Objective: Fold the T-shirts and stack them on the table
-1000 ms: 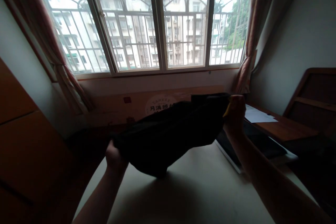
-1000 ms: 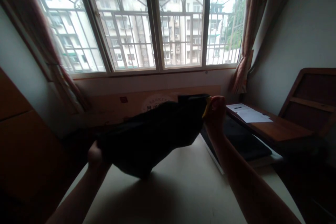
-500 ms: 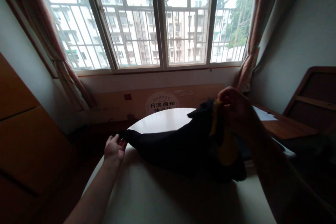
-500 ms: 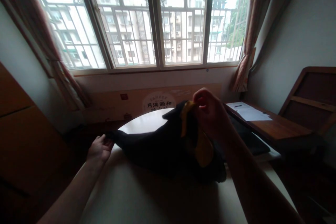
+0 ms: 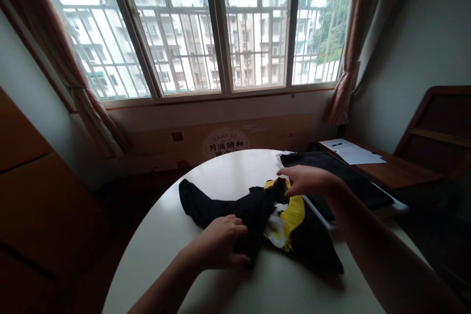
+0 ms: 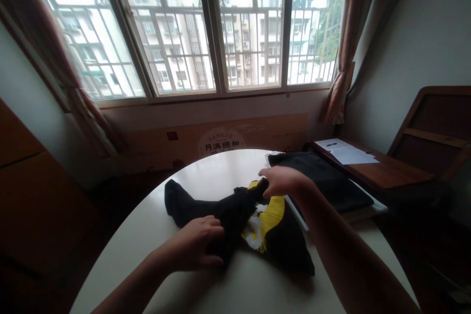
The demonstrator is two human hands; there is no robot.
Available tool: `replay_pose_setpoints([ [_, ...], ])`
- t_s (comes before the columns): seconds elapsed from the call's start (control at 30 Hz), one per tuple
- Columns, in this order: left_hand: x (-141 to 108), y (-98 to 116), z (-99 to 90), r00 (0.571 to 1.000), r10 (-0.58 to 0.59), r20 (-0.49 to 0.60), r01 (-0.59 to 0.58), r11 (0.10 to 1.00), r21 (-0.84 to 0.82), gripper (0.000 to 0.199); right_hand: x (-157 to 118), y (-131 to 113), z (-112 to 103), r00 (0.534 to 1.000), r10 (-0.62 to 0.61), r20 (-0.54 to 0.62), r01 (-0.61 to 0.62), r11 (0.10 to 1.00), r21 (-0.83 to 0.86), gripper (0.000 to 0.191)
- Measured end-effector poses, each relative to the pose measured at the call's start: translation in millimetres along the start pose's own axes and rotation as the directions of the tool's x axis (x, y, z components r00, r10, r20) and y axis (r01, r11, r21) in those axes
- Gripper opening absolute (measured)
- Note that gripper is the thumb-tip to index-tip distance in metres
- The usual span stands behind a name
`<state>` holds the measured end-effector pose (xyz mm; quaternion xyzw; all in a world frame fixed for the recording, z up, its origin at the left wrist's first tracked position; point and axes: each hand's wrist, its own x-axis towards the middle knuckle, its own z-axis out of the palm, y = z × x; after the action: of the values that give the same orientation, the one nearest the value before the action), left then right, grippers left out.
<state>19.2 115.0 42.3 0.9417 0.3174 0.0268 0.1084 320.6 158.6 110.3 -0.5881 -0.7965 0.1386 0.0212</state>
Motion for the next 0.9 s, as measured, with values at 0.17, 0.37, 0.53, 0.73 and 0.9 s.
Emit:
replay_pose_setpoints([
  [0.17, -5, -4, -1.9, 1.000, 0.007, -0.020, -0.009, 0.998, -0.065, 0.029, 15, -1, 21, 0.981, -0.046, 0.189, 0.037, 0.998, 0.053, 0.090],
  [0.37, -2, -28, 6.3, 0.927, -0.234, -0.294, 0.106, 0.914, -0.392, 0.014, 28, -11, 44, 0.964, -0.252, 0.083, 0.247, 0.967, 0.066, 0.093],
  [0.53, 0, -45, 0.3, 0.612, -0.590, -0.527, -0.074, 0.621, -0.781, 0.031, 26, -43, 52, 0.836, -0.486, -0.253, 0.518, 0.852, 0.072, 0.089],
  [0.73, 1, -29, 0.3, 0.687, -0.496, -0.531, -0.153, 0.617, -0.772, 0.031, 25, -85, 73, 0.757, -0.513, -0.404, 0.587, 0.806, 0.077, 0.059],
  [0.9, -2, -31, 5.5, 0.596, -0.466, -0.654, -0.080, 0.775, -0.626, 0.031, 25, -87, 74, 0.832, -0.342, -0.437, 0.515, 0.771, 0.376, 0.023],
])
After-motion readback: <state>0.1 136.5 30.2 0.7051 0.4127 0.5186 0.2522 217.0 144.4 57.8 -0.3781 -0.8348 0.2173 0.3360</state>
